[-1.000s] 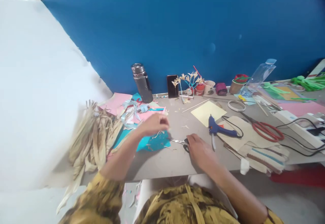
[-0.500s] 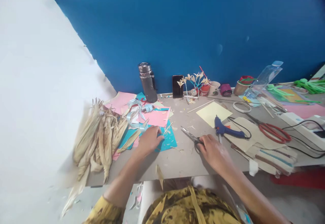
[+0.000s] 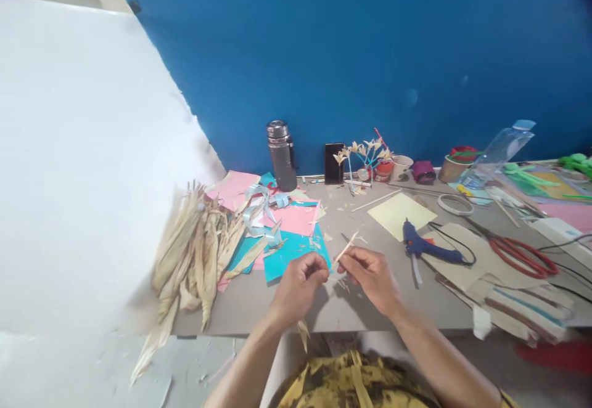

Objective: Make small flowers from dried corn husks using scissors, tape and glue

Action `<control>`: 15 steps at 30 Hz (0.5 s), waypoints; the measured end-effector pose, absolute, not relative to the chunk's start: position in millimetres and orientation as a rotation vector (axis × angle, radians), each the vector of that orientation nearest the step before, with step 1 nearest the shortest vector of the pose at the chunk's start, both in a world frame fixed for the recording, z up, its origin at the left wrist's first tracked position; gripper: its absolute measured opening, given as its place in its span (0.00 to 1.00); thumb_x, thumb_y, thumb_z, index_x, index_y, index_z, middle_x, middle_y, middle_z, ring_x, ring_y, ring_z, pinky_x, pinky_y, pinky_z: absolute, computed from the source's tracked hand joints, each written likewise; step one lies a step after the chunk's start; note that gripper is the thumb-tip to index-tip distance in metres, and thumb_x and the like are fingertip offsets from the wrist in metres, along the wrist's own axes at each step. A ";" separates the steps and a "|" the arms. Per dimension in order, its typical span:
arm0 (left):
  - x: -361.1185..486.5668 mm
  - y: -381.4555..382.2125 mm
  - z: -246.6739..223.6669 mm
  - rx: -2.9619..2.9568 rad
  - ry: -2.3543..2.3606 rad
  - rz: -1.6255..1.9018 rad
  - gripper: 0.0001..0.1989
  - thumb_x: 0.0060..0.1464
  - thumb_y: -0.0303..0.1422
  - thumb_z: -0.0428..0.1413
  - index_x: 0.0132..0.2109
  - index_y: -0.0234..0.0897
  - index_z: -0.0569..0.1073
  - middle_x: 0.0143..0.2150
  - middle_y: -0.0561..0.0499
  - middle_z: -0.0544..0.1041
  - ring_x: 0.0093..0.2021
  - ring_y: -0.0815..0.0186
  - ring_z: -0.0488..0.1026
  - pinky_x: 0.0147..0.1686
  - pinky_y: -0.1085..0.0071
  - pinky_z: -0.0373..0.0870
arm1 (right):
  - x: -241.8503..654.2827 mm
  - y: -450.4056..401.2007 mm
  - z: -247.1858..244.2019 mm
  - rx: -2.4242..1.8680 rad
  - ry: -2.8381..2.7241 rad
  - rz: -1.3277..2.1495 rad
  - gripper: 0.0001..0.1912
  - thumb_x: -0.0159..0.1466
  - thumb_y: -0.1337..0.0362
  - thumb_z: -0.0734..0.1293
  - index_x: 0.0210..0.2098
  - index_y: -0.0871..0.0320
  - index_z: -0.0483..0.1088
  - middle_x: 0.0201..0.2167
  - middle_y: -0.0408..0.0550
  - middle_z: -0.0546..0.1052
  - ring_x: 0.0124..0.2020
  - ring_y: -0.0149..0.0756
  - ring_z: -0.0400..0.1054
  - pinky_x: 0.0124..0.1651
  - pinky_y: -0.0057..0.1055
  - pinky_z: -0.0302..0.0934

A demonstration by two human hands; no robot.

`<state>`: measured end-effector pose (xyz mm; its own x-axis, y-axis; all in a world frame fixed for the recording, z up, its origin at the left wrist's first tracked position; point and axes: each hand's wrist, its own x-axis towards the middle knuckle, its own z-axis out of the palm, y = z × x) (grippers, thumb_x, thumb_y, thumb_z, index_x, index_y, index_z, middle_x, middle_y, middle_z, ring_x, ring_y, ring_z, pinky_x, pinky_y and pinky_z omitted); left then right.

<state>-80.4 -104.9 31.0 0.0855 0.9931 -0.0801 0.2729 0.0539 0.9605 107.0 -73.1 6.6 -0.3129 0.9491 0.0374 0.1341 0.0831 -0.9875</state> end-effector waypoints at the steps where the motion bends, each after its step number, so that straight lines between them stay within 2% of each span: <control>1: -77.2 -109.4 25.8 1.344 1.364 0.966 0.04 0.50 0.32 0.55 0.30 0.38 0.70 0.23 0.57 0.66 0.24 0.70 0.60 0.27 0.71 0.58 | 104.9 -73.6 8.8 -1.120 -1.579 1.267 0.19 0.66 0.49 0.64 0.31 0.59 0.74 0.23 0.42 0.71 0.21 0.28 0.58 0.24 0.26 0.54; 2: -75.1 -112.8 19.9 1.294 1.376 0.986 0.04 0.49 0.32 0.55 0.29 0.38 0.70 0.22 0.56 0.65 0.24 0.70 0.60 0.26 0.71 0.58 | 103.7 -74.4 10.8 -1.129 -1.582 1.222 0.19 0.66 0.50 0.64 0.28 0.59 0.73 0.22 0.42 0.71 0.21 0.28 0.57 0.25 0.25 0.54; 6: -74.3 -119.1 4.7 1.185 1.453 1.104 0.03 0.49 0.32 0.57 0.28 0.39 0.71 0.23 0.53 0.70 0.24 0.68 0.63 0.26 0.69 0.62 | 102.9 -79.5 19.7 -1.054 -1.647 1.284 0.14 0.64 0.53 0.66 0.36 0.58 0.74 0.33 0.46 0.77 0.26 0.30 0.64 0.29 0.26 0.61; 8: -74.4 -119.9 11.7 1.226 1.491 1.106 0.05 0.50 0.32 0.56 0.28 0.40 0.71 0.25 0.51 0.73 0.26 0.66 0.66 0.28 0.67 0.65 | 102.1 -79.9 25.3 -1.047 -1.679 1.285 0.16 0.64 0.51 0.66 0.35 0.58 0.75 0.33 0.47 0.78 0.24 0.30 0.64 0.27 0.26 0.60; 11: -69.3 -121.1 42.7 1.444 1.559 1.105 0.04 0.52 0.35 0.57 0.33 0.41 0.75 0.34 0.46 0.77 0.34 0.58 0.72 0.35 0.61 0.70 | 98.7 -69.7 35.6 -1.130 -1.659 1.074 0.20 0.66 0.50 0.62 0.30 0.57 0.74 0.30 0.47 0.78 0.20 0.29 0.61 0.24 0.27 0.57; 12: -65.7 -122.0 55.2 1.550 1.561 1.144 0.07 0.53 0.36 0.58 0.39 0.42 0.77 0.42 0.44 0.78 0.42 0.54 0.73 0.42 0.58 0.71 | 96.8 -63.0 39.0 -1.177 -1.658 0.987 0.20 0.67 0.50 0.60 0.30 0.57 0.74 0.31 0.48 0.79 0.20 0.29 0.62 0.25 0.27 0.57; 13: -61.5 -123.3 66.3 1.602 1.540 1.191 0.09 0.53 0.36 0.58 0.42 0.42 0.77 0.47 0.42 0.78 0.49 0.51 0.72 0.46 0.56 0.71 | 94.4 -55.4 41.8 -1.237 -1.678 0.916 0.19 0.68 0.52 0.60 0.32 0.57 0.74 0.32 0.48 0.79 0.22 0.30 0.64 0.27 0.28 0.59; 15: -52.8 -127.7 78.6 1.567 1.417 1.118 0.07 0.53 0.37 0.60 0.40 0.45 0.78 0.44 0.44 0.78 0.49 0.51 0.73 0.47 0.57 0.71 | 88.4 -40.7 44.0 -1.392 -1.778 0.801 0.18 0.69 0.55 0.57 0.41 0.58 0.75 0.32 0.49 0.80 0.26 0.35 0.69 0.30 0.29 0.60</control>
